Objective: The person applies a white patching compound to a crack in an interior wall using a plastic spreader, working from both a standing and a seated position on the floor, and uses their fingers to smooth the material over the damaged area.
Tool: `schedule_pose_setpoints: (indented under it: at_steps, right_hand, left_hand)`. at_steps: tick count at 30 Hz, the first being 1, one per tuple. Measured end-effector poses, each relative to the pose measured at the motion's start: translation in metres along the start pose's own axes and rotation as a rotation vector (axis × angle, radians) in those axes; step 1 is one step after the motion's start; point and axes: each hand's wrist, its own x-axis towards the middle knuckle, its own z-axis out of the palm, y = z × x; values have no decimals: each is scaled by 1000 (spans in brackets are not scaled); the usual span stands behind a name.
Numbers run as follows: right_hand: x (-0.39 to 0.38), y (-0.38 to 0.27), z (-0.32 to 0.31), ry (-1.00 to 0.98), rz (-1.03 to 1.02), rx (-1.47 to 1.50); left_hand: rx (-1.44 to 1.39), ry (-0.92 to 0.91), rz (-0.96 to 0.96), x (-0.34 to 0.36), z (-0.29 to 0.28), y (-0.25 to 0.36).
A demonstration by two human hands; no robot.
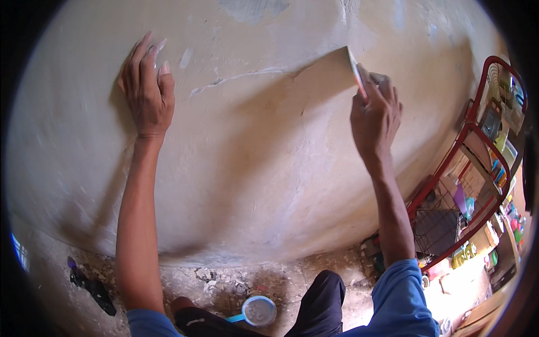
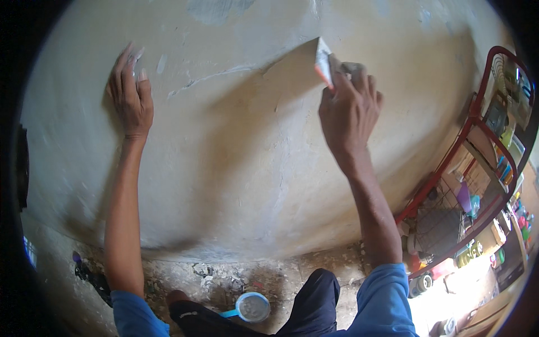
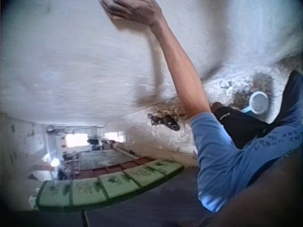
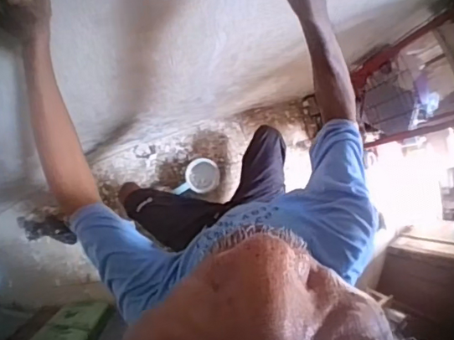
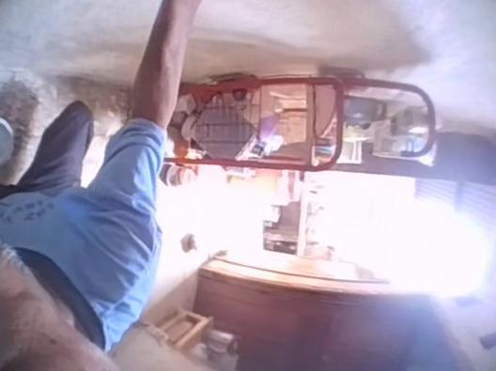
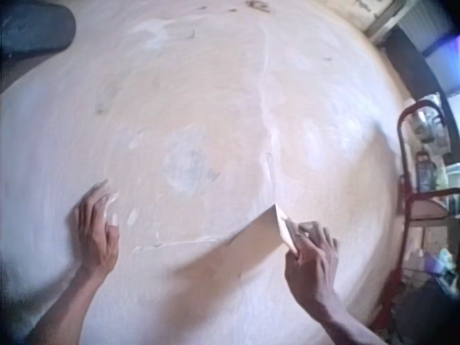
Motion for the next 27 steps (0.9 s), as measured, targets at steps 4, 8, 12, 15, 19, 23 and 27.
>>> schedule_pose_setpoints:
  at_steps: [4,8,12,15,19,23,27]
  right_hand:
    - [-14,-31,0,-25,-70,30]
    - [-42,-58,4,-65,-173,48]
    - [-63,-72,-2,-140,-259,112]
    - [-60,-62,-7,-53,-350,116]
    - [-25,-30,11,129,-346,41]
    - [-16,9,41,82,-484,-14]
    - [-31,24,26,-51,-528,-66]
  left_hand:
    - [-31,-13,-2,0,0,-2]
    - [-11,1,27,-2,3,-5]
    - [-11,-5,20,0,2,-4]
    - [-31,-16,2,-1,1,-2]
    - [-20,-10,-11,0,-1,-4]
    - [-8,-23,5,-2,1,-3]
    - [-21,-24,6,0,0,-3]
